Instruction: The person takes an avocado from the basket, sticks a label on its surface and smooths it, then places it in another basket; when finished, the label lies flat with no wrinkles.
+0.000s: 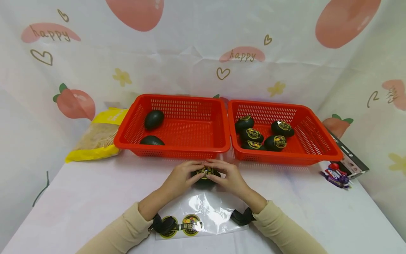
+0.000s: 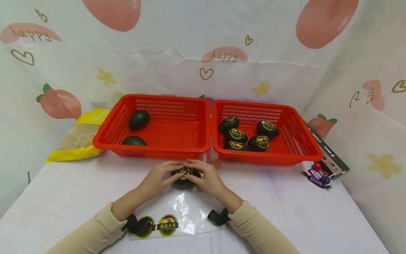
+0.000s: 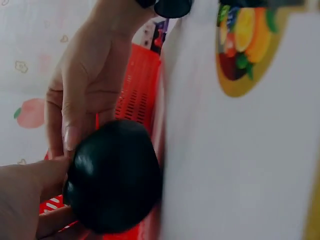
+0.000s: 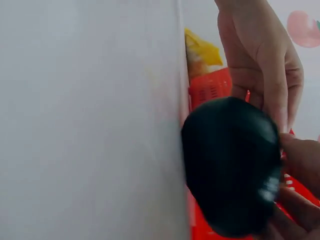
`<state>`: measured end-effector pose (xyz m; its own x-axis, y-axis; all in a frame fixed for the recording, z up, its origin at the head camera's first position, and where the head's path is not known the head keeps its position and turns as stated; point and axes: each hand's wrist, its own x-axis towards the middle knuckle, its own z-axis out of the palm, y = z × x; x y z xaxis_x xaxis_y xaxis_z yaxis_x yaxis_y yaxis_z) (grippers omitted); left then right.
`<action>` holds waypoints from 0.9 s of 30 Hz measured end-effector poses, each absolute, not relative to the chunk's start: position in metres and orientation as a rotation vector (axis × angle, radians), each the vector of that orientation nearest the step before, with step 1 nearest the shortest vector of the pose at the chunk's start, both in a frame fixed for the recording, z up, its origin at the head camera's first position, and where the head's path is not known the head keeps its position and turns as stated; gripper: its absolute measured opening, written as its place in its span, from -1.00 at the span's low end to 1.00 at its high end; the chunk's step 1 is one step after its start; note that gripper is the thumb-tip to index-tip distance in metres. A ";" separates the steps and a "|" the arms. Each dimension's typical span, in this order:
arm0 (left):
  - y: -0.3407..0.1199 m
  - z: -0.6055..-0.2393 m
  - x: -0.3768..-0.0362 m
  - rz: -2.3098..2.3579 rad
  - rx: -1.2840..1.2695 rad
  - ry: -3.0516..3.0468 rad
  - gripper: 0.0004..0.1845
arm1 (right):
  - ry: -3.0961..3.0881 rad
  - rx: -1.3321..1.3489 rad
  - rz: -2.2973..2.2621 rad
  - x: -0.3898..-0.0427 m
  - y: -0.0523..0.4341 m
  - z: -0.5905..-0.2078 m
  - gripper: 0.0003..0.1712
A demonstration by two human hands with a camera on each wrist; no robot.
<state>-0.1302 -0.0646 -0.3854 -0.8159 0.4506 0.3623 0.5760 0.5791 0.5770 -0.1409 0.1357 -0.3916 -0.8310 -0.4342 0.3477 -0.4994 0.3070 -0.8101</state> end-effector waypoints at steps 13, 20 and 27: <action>-0.068 -0.402 -0.123 -1.025 -0.898 -2.508 -0.53 | -2.557 0.942 1.695 -0.147 0.142 -0.400 -0.65; -0.068 -0.404 -0.122 -1.076 -0.856 -2.484 -0.54 | -2.537 0.997 1.737 -0.148 0.142 -0.406 -0.64; -0.068 -0.403 -0.122 -1.079 -0.857 -2.504 -0.54 | -2.569 0.711 1.937 -0.146 0.173 -0.388 -0.56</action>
<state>-0.1225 -0.0677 -0.4026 -0.7837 0.4091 0.4674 0.6207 0.5445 0.5641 -0.1459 0.1730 -0.3882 -0.8956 -0.4244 0.1333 -0.2448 0.2201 -0.9443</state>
